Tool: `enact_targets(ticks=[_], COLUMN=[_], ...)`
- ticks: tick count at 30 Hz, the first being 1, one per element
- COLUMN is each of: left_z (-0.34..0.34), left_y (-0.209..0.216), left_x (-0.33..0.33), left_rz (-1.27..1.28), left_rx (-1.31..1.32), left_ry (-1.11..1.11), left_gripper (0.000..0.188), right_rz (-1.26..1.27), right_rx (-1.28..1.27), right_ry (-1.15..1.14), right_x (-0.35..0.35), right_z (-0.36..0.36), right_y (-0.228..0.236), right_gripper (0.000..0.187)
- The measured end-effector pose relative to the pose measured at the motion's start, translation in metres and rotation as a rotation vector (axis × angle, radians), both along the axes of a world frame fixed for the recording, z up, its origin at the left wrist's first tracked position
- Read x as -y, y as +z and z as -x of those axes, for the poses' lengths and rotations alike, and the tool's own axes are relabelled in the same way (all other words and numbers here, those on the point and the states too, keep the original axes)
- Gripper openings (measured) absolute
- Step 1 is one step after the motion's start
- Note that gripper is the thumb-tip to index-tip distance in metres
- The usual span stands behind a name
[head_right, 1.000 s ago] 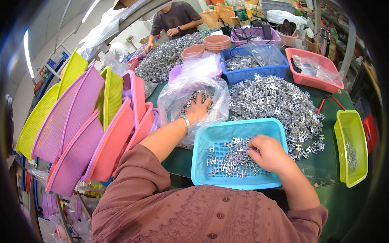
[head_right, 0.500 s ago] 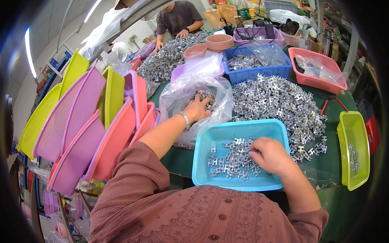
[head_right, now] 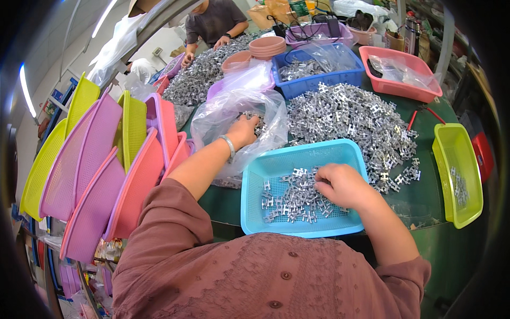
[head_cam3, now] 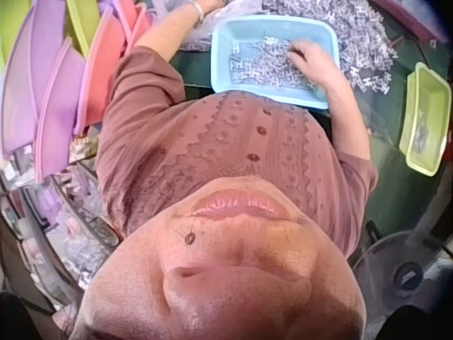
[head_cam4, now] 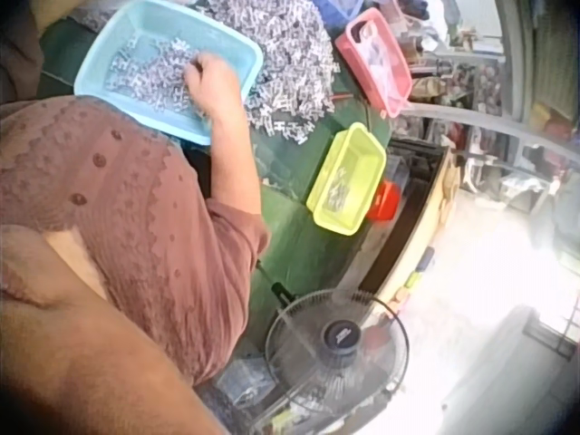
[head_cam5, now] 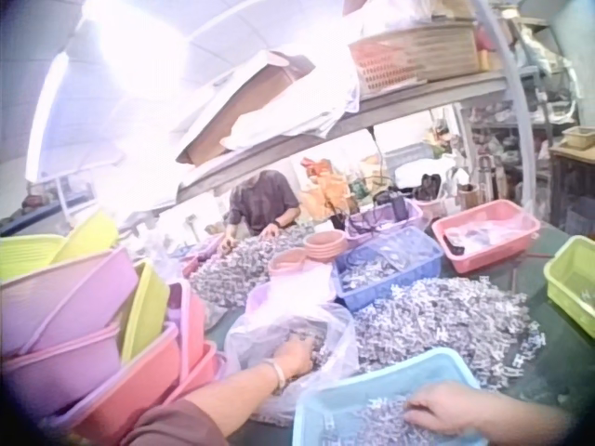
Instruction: The person sorts small, silver, H-shaped metal fasteners by hand. They pick up handfuls from a large plastic bag and a blue basket, separate the pieces, and place them back into the blue basket. The task is performed at a workbench with multiple colorful baskets and a fan visible in the background.
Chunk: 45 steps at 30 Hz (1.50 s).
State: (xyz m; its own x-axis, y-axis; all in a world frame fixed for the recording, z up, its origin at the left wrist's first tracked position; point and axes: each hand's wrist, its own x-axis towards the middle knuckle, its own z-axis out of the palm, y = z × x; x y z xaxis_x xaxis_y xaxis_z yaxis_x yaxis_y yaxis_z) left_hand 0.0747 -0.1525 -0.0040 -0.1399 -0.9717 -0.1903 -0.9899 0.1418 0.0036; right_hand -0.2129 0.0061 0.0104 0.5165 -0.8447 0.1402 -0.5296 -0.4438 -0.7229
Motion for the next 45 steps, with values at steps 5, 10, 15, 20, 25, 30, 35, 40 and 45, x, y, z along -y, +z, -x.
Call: enact_targets(ticks=[5, 10, 15, 20, 25, 30, 35, 40, 45], left_z=[0.004, 0.004, -0.003, -0.009, -0.001, -0.002, -0.003, -0.007, -0.015], left_y=[0.005, -0.001, -0.007, -0.002, 0.003, 0.002, 0.000, -0.003, -0.013], left_x=[-0.005, -0.001, 0.001, 0.003, 0.009, 0.009, 0.015, 0.016, 0.023], left_rz=[-0.030, -0.018, 0.027, -0.067, -0.192, -0.174, -0.170, -0.146, -0.106], left_rx=[0.034, 0.049, -0.031, -0.048, -0.027, -0.029, -0.044, -0.063, -0.091], left_ry=[0.031, 0.059, 0.059, 0.075, 0.125, 0.113, 0.138, 0.128, 0.119], left_gripper=[0.056, 0.059, 0.056, 0.059, 0.066, 0.064, 0.063, 0.060, 0.058], right_rz=[-0.005, 0.027, 0.004, -0.045, -0.062, -0.040, -0.047, -0.048, -0.064], right_rx=[-0.011, -0.016, -0.015, 0.007, 0.030, 0.042, 0.029, 0.038, 0.045], right_ry=[0.011, 0.038, 0.042, 0.029, 0.020, 0.016, 0.025, 0.025, 0.034], right_x=[0.001, 0.002, 0.002, 0.001, 0.000, -0.001, 0.000, 0.001, 0.001], right_z=[0.000, 0.002, 0.001, 0.001, -0.001, 0.000, -0.001, -0.001, -0.002], right_y=[0.000, -0.007, -0.005, -0.001, 0.001, 0.001, 0.004, 0.000, 0.000], right_gripper=[0.013, 0.014, 0.014, 0.013, 0.013, 0.013, 0.013, 0.013, 0.013])
